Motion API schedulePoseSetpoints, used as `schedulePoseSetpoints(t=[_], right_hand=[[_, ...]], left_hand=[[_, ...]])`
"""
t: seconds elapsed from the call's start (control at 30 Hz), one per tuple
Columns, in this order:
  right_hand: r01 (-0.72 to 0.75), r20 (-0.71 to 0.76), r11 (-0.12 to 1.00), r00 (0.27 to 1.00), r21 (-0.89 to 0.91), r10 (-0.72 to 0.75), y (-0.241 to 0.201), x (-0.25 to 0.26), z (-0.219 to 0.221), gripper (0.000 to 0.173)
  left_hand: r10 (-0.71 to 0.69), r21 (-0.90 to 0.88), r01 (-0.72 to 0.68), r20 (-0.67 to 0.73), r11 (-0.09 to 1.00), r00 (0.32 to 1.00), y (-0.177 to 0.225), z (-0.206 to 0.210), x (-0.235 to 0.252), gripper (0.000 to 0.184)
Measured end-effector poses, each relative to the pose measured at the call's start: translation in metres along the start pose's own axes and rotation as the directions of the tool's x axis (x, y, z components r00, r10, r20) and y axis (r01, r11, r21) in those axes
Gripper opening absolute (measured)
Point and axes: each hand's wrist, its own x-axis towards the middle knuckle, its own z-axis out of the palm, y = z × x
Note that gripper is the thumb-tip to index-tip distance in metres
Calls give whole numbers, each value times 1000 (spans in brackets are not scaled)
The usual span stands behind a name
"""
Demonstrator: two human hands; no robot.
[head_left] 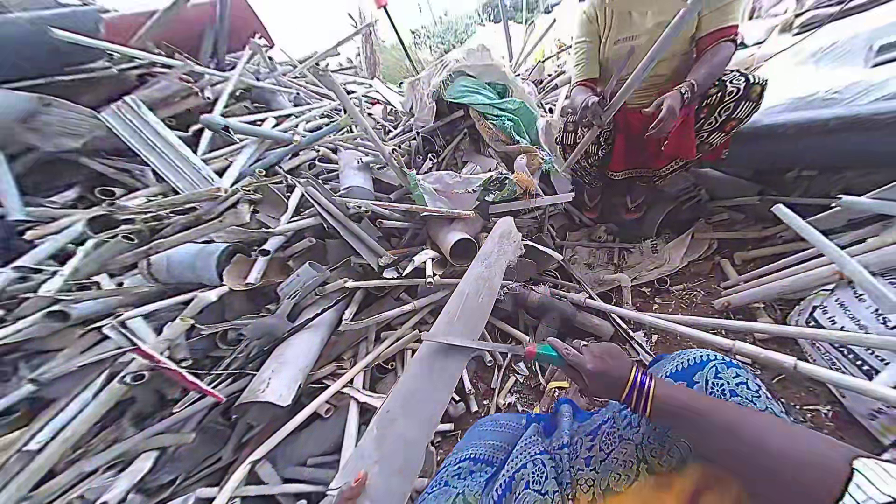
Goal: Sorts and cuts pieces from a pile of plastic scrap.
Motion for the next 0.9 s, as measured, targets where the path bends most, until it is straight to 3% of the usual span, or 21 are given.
schedulePoseSetpoints(t=[0.03, 0.1, 0.13, 0.23, 0.27, 0.3, 0.37, 0.47, 0.53, 0.6, 0.63, 0.7, 0.8, 0.83, 0.87, 0.9], right_hand=[[-107, -40, 994, 993, 10, 107, 7, 1, -5, 48], [-392, 109, 918, 917, 60, 384, 11, 8, -31, 52], [-408, 141, 911, 907, 53, 398, 8, 6, -38, 53], [-173, 21, 984, 984, -47, 174, 1, -12, -32, 50], [-175, 26, 982, 984, -69, 177, 4, -14, -34, 50], [-273, 104, 960, 955, -69, 279, 7, -11, -44, 51], [-483, 282, 873, 830, -69, 482, 15, 0, -68, 53], [-491, 293, 871, 830, -22, 475, 12, 3, -87, 51], [-461, 129, 874, 886, 155, 444, 5, 0, -94, 46], [-342, -188, 888, 893, 308, 409, -6, 0, -109, 44], [-244, -378, 903, 846, 352, 376, -11, 1, -119, 46], [53, -703, 917, 660, 396, 265, -21, 9, -153, 47], [488, -925, 814, 351, 316, 148, -31, 19, -186, 27], [557, -940, 771, 301, 308, 158, -33, 20, -175, 20], [562, -934, 757, 311, 331, 178, -34, 18, -150, 18], [490, -909, 791, 369, 367, 193, -32, 12, -111, 21]], left_hand=[[-25, -14, 25, -26, 1000, 999, -1, 1, -3, 47], [-57, -53, 56, -17, 997, 998, -1, 2, -9, 49], [-61, -55, 60, -21, 997, 998, -1, 4, -11, 50], [-71, -86, 67, -45, 994, 996, -2, 6, -12, 48], [-76, -98, 71, -49, 993, 996, -1, 8, -13, 47], [-88, -106, 82, -54, 991, 995, 2, 10, -15, 46], [-123, -83, 115, -100, 990, 987, 8, 19, -21, 43], [-190, -60, 182, -201, 982, 961, 13, 25, -21, 30], [-191, -63, 181, -242, 981, 951, 12, 23, -18, 24], [-180, -66, 169, -253, 983, 950, 12, 24, -17, 23], [-181, -68, 169, -250, 983, 951, 12, 24, -18, 23], [-190, -91, 173, -244, 981, 951, 11, 23, -16, 24], [-228, -136, 199, -240, 970, 944, 10, 23, -15, 23], [-242, -154, 209, -246, 966, 938, 12, 25, -15, 23], [-252, -171, 214, -250, 962, 935, 14, 26, -15, 23], [-255, -182, 212, -255, 960, 933, 17, 27, -15, 23]])
